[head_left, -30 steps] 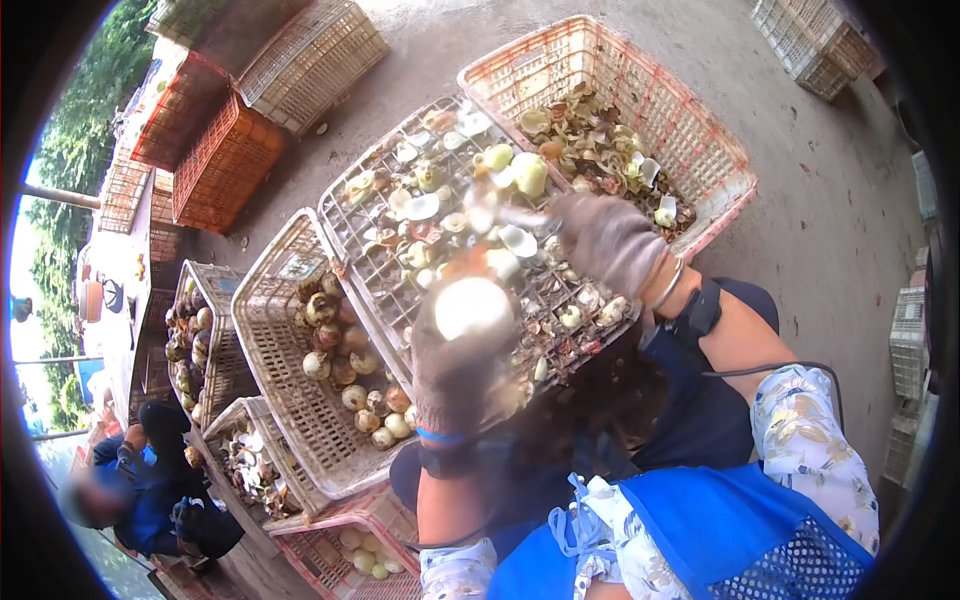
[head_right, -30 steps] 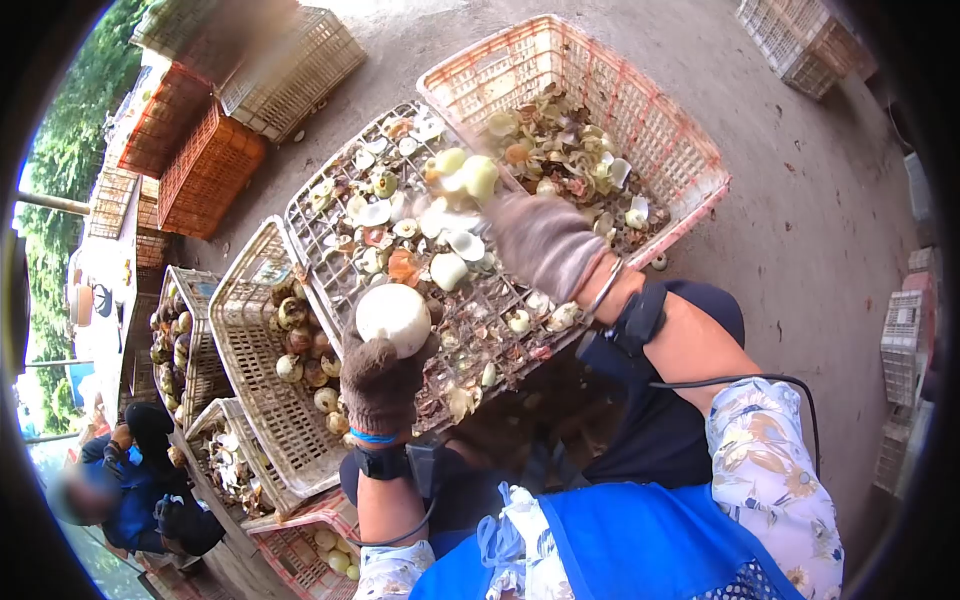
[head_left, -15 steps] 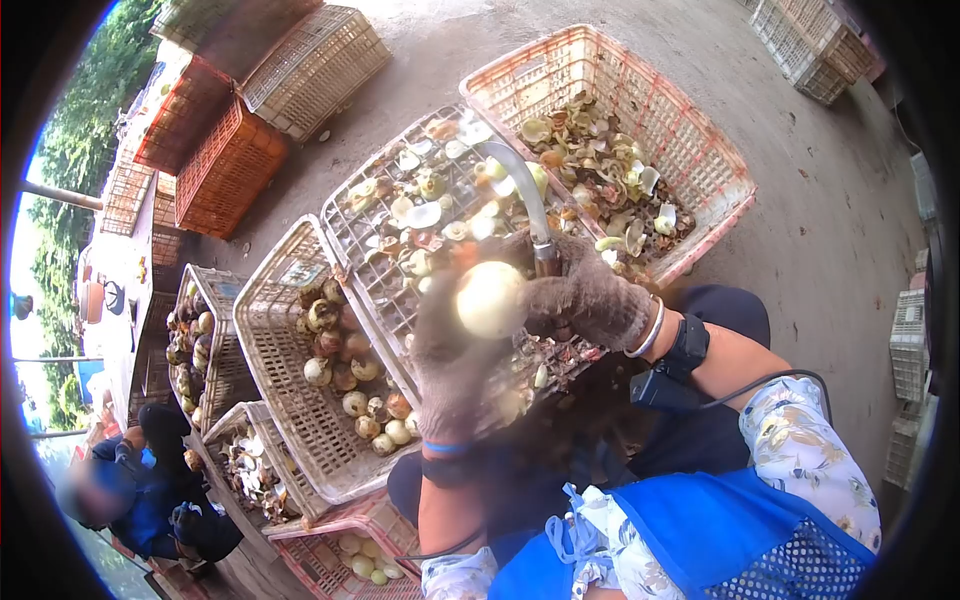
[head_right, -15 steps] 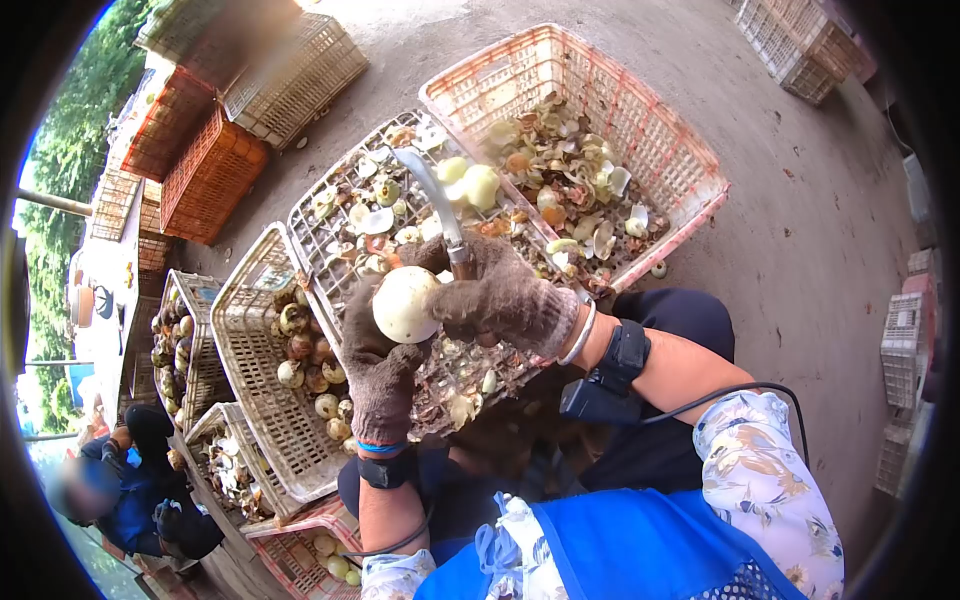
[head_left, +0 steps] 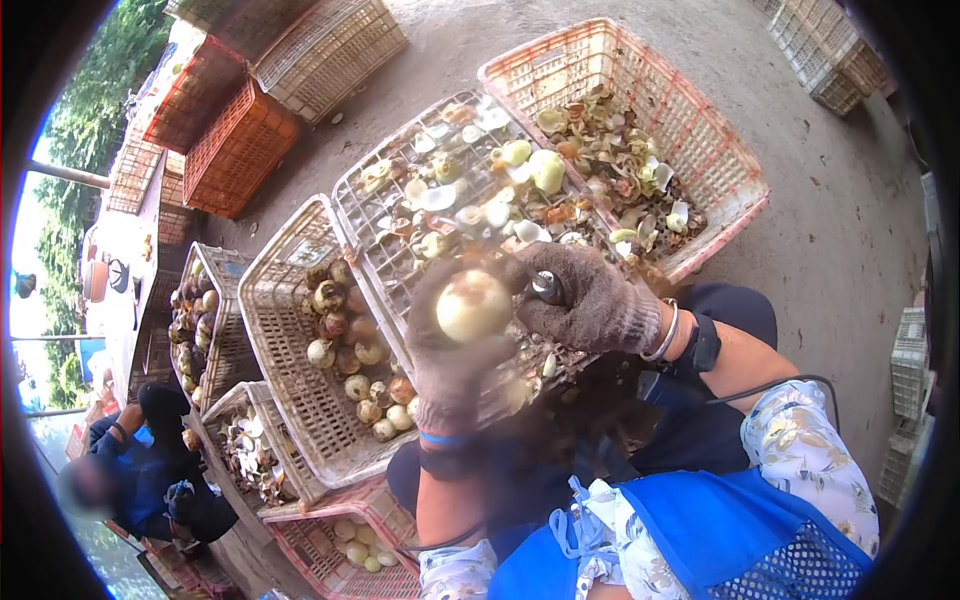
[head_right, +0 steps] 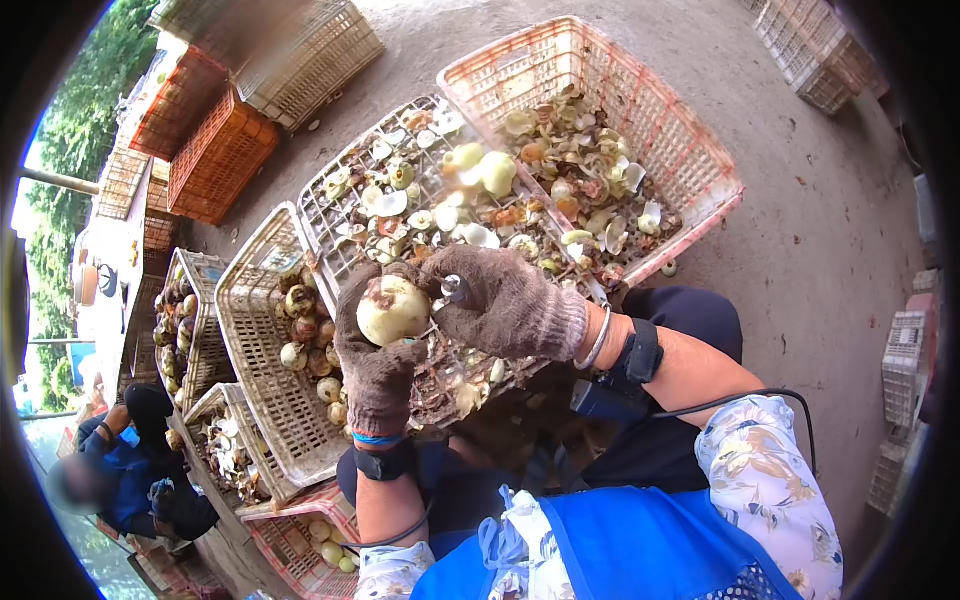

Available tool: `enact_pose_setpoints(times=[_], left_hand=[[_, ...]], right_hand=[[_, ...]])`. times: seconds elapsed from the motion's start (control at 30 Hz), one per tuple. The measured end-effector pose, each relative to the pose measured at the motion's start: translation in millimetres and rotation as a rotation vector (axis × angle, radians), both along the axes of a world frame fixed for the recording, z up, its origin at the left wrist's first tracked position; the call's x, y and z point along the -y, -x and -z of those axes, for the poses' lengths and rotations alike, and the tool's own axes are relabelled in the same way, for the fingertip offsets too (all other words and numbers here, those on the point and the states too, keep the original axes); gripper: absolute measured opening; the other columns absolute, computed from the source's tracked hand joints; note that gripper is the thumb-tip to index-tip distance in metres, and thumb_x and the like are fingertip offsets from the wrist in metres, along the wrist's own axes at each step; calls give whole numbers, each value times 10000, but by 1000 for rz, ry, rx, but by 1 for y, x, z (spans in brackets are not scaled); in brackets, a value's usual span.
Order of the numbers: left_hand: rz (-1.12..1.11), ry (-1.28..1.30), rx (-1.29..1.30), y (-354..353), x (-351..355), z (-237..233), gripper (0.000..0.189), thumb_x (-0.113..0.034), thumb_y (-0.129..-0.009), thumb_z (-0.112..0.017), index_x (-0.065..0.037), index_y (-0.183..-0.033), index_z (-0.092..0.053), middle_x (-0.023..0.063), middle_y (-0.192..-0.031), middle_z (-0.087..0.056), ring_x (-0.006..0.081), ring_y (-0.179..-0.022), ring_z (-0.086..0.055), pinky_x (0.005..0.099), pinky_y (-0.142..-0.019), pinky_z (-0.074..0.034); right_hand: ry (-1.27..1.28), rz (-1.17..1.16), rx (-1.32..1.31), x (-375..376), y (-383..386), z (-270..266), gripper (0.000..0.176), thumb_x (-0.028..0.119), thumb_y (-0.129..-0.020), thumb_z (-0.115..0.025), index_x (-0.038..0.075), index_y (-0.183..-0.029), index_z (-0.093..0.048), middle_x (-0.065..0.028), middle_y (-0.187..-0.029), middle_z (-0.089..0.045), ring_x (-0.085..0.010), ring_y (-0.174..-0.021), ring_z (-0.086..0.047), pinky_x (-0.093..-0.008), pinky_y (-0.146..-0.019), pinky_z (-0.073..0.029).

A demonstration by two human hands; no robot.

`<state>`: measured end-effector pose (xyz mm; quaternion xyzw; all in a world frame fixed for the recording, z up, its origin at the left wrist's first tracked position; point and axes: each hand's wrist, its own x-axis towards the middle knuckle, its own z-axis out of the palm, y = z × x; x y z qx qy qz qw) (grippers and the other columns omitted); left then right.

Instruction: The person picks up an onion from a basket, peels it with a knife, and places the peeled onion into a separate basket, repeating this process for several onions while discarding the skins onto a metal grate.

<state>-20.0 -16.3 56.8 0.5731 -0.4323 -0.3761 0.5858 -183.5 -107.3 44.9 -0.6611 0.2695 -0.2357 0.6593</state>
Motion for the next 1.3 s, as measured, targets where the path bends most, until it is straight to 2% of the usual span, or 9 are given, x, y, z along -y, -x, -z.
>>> enact_pose_setpoints(times=[0.1,0.47,0.57,0.73,0.8,0.87,0.9,1.13,1.3], left_hand=[[-25,-38,-518,3,0,-2,691,78,-715,-672,-57,-1364,-478,93,-1063,-610,152,-965,-605,264,-781,-529],[-88,-135,-259,8,3,-1,613,53,-712,-698,19,-1296,-513,93,-1061,-638,158,-935,-629,274,-810,-532],[-96,-99,-377,11,1,-1,556,57,-720,-694,15,-1255,-550,98,-1041,-653,156,-919,-644,275,-800,-538],[-87,-117,-251,0,-5,-7,730,-204,-723,-766,15,-1349,-462,114,-1119,-639,218,-951,-659,337,-843,-553],[-195,-51,-327,-18,-18,-17,667,58,-708,-704,5,-1337,-490,122,-1106,-635,197,-945,-655,316,-809,-577],[-341,76,-252,-58,-54,-14,791,81,-681,-699,7,-1412,-405,136,-1201,-588,220,-1036,-627,342,-848,-570],[-460,51,-192,-77,-79,-18,822,92,-674,-695,7,-1429,-381,133,-1233,-567,227,-1068,-608,349,-869,-559],[-1183,-457,428,-168,-352,25,804,-4,-708,-751,29,-1422,-383,168,-1277,-537,246,-1123,-564,334,-934,-490],[-1146,-945,773,-205,-439,83,727,-1,-741,-746,43,-1389,-420,177,-1307,-529,250,-1135,-557,334,-944,-489]], right_hand=[[829,77,-24,8,-5,12,333,87,-796,-703,25,-1100,-581,-151,-890,-623,-290,-753,-656,-377,-651,-539],[1073,-53,-458,9,4,5,429,98,-788,-648,35,-1204,-562,-174,-995,-637,-368,-860,-655,-445,-700,-542],[1046,17,-416,20,6,20,184,114,-784,-585,37,-950,-590,-174,-819,-614,-340,-743,-663,-440,-627,-536],[642,357,-680,53,29,58,275,136,-808,-606,-1,-1046,-624,-247,-826,-647,-431,-822,-634,-489,-738,-514],[466,370,-594,50,29,59,336,179,-826,-644,-9,-1104,-621,-137,-718,-638,-257,-635,-632,-387,-611,-507],[-3,330,-537,43,17,36,320,195,-838,-674,5,-1094,-649,-52,-668,-607,-133,-540,-561,-307,-511,-461],[57,289,-564,41,14,35,333,255,-793,-699,4,-1007,-659,-163,-803,-673,-252,-754,-664,-384,-692,-515],[411,205,-579,24,-16,40,260,244,-821,-687,25,-958,-661,-169,-812,-678,-312,-795,-663,-397,-729,-510],[500,203,-590,14,-30,51,242,187,-813,-701,15,-975,-650,-162,-820,-672,-275,-744,-655,-379,-681,-510]])
